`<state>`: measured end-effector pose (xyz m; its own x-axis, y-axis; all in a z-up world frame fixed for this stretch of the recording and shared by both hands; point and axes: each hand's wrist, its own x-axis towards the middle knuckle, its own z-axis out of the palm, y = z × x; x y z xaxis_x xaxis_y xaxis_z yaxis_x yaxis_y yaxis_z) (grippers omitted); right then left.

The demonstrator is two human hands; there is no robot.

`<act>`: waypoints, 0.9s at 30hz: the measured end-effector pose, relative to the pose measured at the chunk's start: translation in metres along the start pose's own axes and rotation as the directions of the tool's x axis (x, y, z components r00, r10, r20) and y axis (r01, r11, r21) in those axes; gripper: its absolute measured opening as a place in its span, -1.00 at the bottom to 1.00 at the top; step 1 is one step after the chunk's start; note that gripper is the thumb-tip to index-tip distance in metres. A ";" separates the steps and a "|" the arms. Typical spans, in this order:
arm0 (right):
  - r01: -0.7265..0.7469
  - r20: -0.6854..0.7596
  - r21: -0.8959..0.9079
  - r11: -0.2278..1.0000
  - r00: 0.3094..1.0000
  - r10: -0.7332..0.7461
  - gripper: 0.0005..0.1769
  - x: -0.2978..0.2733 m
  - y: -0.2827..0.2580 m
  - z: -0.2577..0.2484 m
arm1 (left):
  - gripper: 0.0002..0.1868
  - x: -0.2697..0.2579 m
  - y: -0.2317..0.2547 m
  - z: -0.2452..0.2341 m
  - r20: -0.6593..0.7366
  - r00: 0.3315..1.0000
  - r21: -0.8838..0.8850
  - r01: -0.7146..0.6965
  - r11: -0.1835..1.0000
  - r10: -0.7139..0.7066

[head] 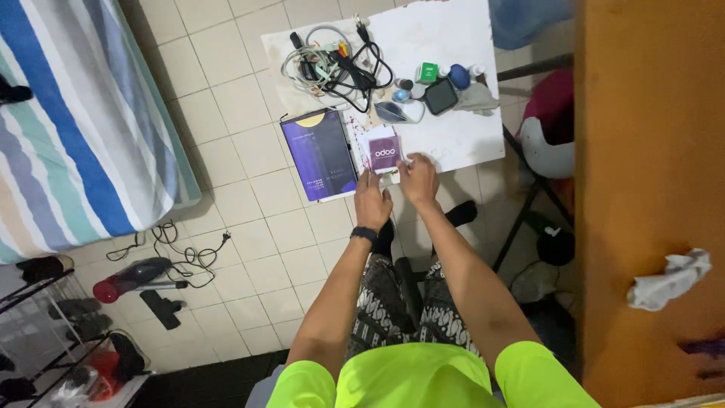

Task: The person repeatedly picks up small cards from a lower white table and wipes each one with a white cloth. After wiping, the person places the cards on a wooden desk, stacking them one by one. The process continues for multiple cards throughout the clip.

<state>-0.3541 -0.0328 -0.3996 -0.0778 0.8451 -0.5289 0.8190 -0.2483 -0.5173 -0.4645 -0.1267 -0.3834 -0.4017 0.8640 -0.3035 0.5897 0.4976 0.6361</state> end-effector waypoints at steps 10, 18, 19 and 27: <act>0.148 -0.268 0.082 0.986 0.956 -0.121 -0.63 0.047 0.011 0.054 | -0.37 0.030 -0.009 0.017 0.051 0.998 0.075 -0.037 0.996 0.034; 0.141 -0.346 0.272 0.952 0.937 -0.040 -0.59 0.051 0.027 0.052 | -0.47 0.025 -0.029 0.026 0.082 0.996 0.027 -0.042 0.999 0.039; 0.141 -0.345 0.273 0.951 0.938 -0.040 -0.59 0.050 0.025 0.050 | -0.47 0.024 -0.030 0.026 0.082 0.996 0.029 -0.041 0.999 0.039; 0.062 -0.105 0.702 0.710 0.994 0.017 -0.79 0.061 0.046 0.066 | -0.56 0.012 -0.026 0.007 -0.036 0.999 -0.189 0.014 0.982 -0.021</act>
<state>-0.3585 -0.0244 -0.5004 -0.0032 0.8858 -0.4641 0.1777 -0.4562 -0.8720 -0.4795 -0.1284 -0.4089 -0.4393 0.8498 -0.2913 0.4407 0.4864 0.7544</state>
